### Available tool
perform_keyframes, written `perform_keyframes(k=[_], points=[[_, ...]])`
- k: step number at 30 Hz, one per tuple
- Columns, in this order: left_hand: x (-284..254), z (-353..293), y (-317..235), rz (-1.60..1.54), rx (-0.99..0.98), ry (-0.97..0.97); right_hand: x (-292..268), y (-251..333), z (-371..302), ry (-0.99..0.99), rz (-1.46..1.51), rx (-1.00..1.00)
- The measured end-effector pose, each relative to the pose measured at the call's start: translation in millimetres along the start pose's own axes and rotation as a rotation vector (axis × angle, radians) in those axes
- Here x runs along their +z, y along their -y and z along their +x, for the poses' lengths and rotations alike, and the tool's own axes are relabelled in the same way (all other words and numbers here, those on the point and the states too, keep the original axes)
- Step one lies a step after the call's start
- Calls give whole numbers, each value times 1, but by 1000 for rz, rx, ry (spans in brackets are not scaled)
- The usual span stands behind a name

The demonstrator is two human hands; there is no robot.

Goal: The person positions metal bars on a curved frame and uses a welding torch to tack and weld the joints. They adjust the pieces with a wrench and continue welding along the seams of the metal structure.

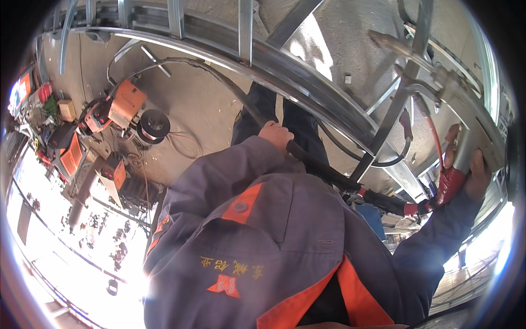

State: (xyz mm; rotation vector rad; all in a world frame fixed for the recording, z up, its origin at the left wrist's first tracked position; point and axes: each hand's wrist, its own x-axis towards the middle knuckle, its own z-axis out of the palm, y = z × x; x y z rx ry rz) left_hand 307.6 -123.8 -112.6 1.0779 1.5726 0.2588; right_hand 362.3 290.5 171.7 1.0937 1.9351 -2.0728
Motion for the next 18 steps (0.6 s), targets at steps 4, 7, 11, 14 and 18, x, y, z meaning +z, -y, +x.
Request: perform_keyframes(k=[4, 7, 11, 14, 18], points=[[3, 5, 14, 79, 47, -67, -34, -22, -61, -260, 168, -4], [4, 7, 22, 95, 92, -145, -59, -41, -100, -431, 226, 67], [-10, 5, 20, 101, 33, -50, -56, -78, -137, -705, 365, 51], [-31, -5, 9, 44, -49, 94, -41, -111, -149, -888, 567, 124], [-66, -35, -16, -297, -150, 54, -35, -153, -156, -992, 546, 183]])
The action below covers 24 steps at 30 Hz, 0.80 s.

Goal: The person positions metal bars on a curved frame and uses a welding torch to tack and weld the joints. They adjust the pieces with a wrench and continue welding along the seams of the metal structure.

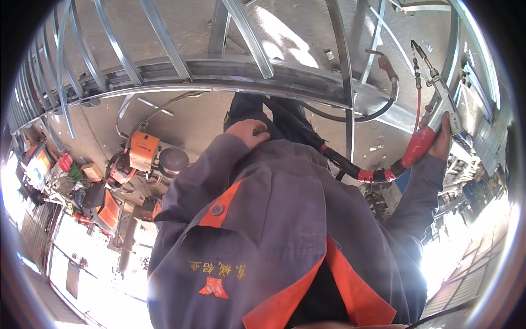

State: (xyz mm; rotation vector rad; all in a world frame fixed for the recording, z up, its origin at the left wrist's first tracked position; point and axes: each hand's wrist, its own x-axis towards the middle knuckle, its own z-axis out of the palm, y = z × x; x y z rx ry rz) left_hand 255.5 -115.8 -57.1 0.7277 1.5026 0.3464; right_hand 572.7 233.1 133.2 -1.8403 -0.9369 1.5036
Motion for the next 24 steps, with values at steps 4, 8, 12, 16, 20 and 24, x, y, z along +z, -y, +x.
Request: perform_keyframes(k=[4, 8, 12, 16, 20, 24], points=[[-41, -39, -40, -137, -23, -89, -26, -31, 24, -90, 81, 65], [-87, -63, -92, -105, 14, -430, -52, -56, 37, -87, 131, 182], [-130, -31, -131, -171, 147, -702, -59, -75, 48, -118, 118, 192], [-164, 13, -145, -174, 149, -728, -64, -87, 57, -131, 53, 192], [-189, 46, -143, -315, -59, -579, -68, -94, 67, -101, 48, 224], [-203, 64, -139, -525, -70, -332, -72, -97, 69, -114, 66, 243]])
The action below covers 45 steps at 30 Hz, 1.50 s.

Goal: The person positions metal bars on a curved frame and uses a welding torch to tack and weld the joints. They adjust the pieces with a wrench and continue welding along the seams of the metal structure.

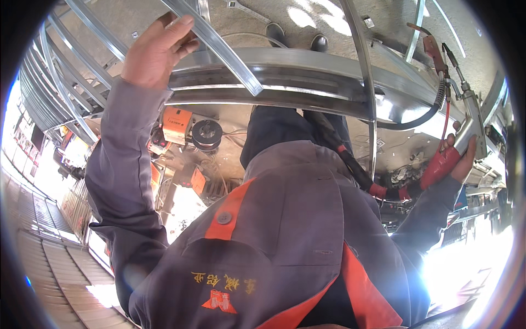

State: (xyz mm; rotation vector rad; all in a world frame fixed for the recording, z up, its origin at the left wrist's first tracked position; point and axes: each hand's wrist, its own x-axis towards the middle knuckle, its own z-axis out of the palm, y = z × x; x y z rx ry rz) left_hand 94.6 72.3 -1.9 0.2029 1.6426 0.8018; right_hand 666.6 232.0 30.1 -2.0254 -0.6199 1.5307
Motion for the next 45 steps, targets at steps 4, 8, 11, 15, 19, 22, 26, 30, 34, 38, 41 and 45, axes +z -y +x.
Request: perform_keyframes(k=[4, 8, 11, 15, 19, 22, 26, 30, 34, 38, 41, 45], points=[[3, 7, 0, 37, 2, 145, -4, 0, 2, 101, 55, 27], [10, 11, -3, 48, -46, 71, -3, -6, 4, -4, 51, -39], [14, 11, -5, 48, -18, 28, 1, -7, 2, 10, 42, -65], [12, 8, -2, 70, -16, -39, 14, -6, -4, -60, 30, -66], [-2, 2, 0, 84, -33, -139, 23, -5, -13, -119, -56, -87], [-12, -2, 2, 101, -46, -180, 16, -5, -11, -103, -72, -62], [-19, -3, 5, 123, -42, -168, -20, -12, 12, 19, -2, -54], [-21, -4, 8, 123, -21, -156, -64, -17, 40, 343, 106, -15], [-23, -4, 9, 113, -19, -130, -63, -16, 40, 391, 135, -48], [-21, -4, 8, 118, -30, -136, -19, -8, 17, 242, 86, -49], [-18, -7, 8, 131, -17, -147, 6, -8, -6, -131, -68, -103], [-16, -7, 9, 117, -8, -129, 17, 0, 0, 172, 43, -60]])
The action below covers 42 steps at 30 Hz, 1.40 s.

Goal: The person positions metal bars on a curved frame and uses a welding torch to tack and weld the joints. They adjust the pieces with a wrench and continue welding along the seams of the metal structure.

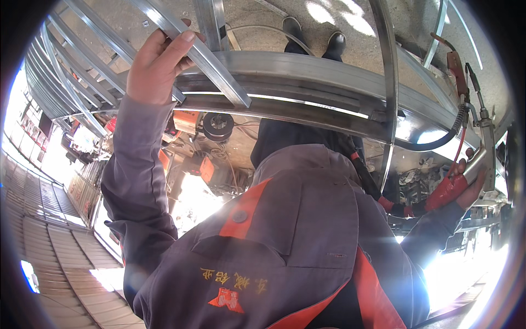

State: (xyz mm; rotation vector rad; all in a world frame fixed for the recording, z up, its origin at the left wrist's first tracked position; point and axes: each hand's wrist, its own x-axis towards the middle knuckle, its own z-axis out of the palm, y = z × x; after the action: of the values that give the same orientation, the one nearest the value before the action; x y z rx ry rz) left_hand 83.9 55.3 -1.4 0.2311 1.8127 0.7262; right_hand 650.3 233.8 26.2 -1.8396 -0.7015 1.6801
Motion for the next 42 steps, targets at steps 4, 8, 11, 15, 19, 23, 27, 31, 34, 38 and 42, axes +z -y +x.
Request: perform_keyframes(k=[4, 8, 11, 15, 19, 23, 27, 31, 34, 38, 42], points=[[-1, 3, 3, -9, 30, 33, 10, 0, -9, -222, -102, -46], [0, 4, 6, 7, 46, 21, 35, 0, -21, -350, -157, -64], [1, 2, 6, 26, 44, 26, 42, 3, -23, -331, -148, -55], [0, 2, 6, 57, 19, -6, 20, -1, -16, -255, -123, -64], [-1, 3, 6, 50, 23, 12, -19, 0, -6, -64, -77, -36], [-1, 2, 7, 26, 33, 16, -41, 3, 3, 63, -20, 81], [-1, 3, 7, 36, 26, 17, -40, 2, -1, -42, -91, 11], [-3, 4, 7, 82, 32, 26, -36, 7, -3, -52, -48, 102], [-5, 5, 6, 116, 21, 48, -38, 8, -2, 70, -46, 53], [-7, 9, 3, 209, 1, 52, -42, 10, -8, 261, 78, -54], [-7, 9, 1, 155, 53, 31, -50, 32, -29, 309, 103, -92]])
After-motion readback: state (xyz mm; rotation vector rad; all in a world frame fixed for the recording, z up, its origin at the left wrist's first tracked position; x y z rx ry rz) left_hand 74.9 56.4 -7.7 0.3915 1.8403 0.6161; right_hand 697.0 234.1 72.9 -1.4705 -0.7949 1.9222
